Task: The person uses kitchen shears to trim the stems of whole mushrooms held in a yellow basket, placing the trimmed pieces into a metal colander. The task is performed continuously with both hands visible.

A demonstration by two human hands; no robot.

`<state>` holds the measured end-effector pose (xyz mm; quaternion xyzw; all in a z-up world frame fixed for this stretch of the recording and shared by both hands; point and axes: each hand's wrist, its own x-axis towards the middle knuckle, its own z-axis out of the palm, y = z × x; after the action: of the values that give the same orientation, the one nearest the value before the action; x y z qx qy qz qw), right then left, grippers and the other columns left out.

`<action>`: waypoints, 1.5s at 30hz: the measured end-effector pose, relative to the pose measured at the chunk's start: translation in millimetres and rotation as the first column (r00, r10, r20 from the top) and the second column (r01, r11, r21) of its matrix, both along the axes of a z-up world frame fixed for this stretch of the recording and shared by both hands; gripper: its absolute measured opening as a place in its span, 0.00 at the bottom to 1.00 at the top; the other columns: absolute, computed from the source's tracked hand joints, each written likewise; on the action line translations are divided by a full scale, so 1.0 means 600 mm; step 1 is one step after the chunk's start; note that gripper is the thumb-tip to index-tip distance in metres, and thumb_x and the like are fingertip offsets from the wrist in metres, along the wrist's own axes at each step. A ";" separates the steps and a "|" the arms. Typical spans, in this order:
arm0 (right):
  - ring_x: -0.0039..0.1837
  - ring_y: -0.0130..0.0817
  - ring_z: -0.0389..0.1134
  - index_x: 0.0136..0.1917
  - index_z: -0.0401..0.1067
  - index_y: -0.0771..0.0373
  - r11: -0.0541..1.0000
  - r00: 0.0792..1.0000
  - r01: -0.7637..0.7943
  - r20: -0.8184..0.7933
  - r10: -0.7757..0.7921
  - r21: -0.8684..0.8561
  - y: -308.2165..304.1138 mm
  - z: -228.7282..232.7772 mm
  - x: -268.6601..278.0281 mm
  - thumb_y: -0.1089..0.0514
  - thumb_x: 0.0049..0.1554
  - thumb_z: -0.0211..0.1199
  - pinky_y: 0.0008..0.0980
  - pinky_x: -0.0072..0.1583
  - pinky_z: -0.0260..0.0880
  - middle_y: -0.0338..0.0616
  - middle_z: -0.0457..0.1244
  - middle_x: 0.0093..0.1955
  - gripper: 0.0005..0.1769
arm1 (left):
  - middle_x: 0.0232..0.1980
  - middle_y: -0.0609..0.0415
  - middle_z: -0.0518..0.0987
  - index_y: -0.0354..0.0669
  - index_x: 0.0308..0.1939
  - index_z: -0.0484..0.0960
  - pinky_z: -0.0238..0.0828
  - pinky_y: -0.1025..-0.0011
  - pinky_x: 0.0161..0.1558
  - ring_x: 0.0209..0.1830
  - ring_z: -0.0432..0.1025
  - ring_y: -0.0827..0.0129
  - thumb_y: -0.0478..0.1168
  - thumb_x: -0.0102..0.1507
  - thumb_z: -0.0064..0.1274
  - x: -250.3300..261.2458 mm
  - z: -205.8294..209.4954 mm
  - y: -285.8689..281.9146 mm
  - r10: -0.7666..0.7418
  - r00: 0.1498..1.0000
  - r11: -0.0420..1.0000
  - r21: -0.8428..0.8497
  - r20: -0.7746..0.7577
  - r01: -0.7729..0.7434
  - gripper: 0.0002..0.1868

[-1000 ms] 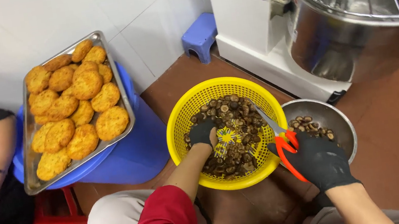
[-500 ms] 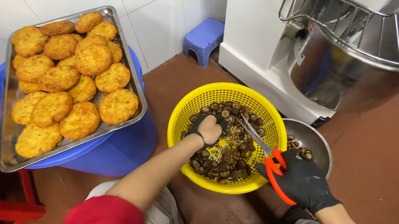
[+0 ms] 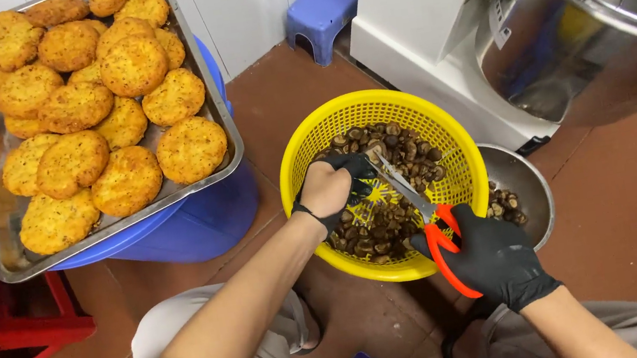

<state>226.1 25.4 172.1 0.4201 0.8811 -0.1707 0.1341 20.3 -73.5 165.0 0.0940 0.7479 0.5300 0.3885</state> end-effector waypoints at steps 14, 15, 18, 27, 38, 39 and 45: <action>0.49 0.48 0.77 0.57 0.70 0.53 0.993 0.989 -0.055 -0.128 0.067 0.101 0.015 0.007 0.026 0.31 0.53 0.61 0.44 0.53 0.77 0.48 0.73 0.39 0.29 | 0.41 0.38 0.86 0.28 0.49 0.86 0.81 0.68 0.36 0.37 0.83 0.57 0.37 0.69 0.47 -0.007 -0.034 0.016 0.038 0.999 0.986 0.165 0.014 -0.040 0.16; 0.51 0.48 0.77 0.59 0.69 0.53 0.994 0.990 -0.024 -0.134 0.038 0.104 0.017 0.008 0.024 0.32 0.54 0.60 0.44 0.56 0.77 0.49 0.73 0.41 0.30 | 0.40 0.37 0.86 0.28 0.48 0.86 0.82 0.65 0.37 0.37 0.83 0.54 0.36 0.69 0.44 -0.015 -0.027 0.016 0.049 0.998 0.988 0.150 -0.026 -0.045 0.16; 0.52 0.49 0.77 0.62 0.70 0.50 1.000 0.993 0.014 -0.118 -0.012 0.018 0.005 0.019 0.020 0.32 0.55 0.57 0.45 0.58 0.77 0.46 0.74 0.42 0.30 | 0.41 0.38 0.86 0.29 0.50 0.86 0.81 0.66 0.39 0.39 0.83 0.54 0.39 0.70 0.47 -0.003 -0.034 0.021 0.033 0.999 0.986 0.164 -0.013 -0.030 0.16; 0.52 0.52 0.77 0.63 0.69 0.52 1.000 0.994 -0.010 -0.105 0.009 -0.016 0.008 0.021 0.015 0.33 0.54 0.58 0.45 0.58 0.77 0.51 0.74 0.43 0.31 | 0.39 0.35 0.85 0.27 0.49 0.87 0.80 0.57 0.43 0.38 0.81 0.50 0.40 0.71 0.45 -0.001 -0.053 0.022 -0.056 0.984 0.993 0.089 -0.171 0.073 0.19; 0.49 0.52 0.77 0.57 0.69 0.54 0.996 0.993 -0.038 -0.115 0.029 -0.075 0.005 -0.002 0.015 0.34 0.56 0.56 0.46 0.54 0.78 0.51 0.73 0.40 0.26 | 0.40 0.32 0.85 0.28 0.48 0.87 0.80 0.56 0.45 0.43 0.81 0.46 0.40 0.72 0.48 0.016 -0.071 0.026 -0.115 0.983 0.974 0.181 -0.141 0.140 0.17; 0.49 0.51 0.77 0.54 0.70 0.54 0.996 0.995 -0.050 -0.095 0.043 -0.070 0.006 -0.003 0.015 0.33 0.57 0.55 0.44 0.53 0.77 0.49 0.73 0.38 0.25 | 0.40 0.33 0.85 0.30 0.48 0.87 0.80 0.57 0.43 0.41 0.81 0.47 0.41 0.72 0.48 0.014 -0.079 0.030 -0.127 0.979 0.977 0.150 -0.162 0.151 0.17; 0.55 0.50 0.77 0.53 0.74 0.58 0.989 0.999 -0.041 -0.021 0.038 -0.139 0.027 -0.019 0.020 0.32 0.59 0.53 0.43 0.57 0.76 0.53 0.74 0.45 0.29 | 0.36 0.35 0.85 0.26 0.53 0.84 0.80 0.63 0.35 0.31 0.80 0.55 0.40 0.72 0.45 0.012 -0.103 0.029 -0.190 0.973 0.981 0.002 -0.131 0.192 0.19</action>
<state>238.0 41.8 160.9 0.3905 0.8764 -0.2330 0.1583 27.5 -56.3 103.3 0.2026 0.7553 0.4883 0.3875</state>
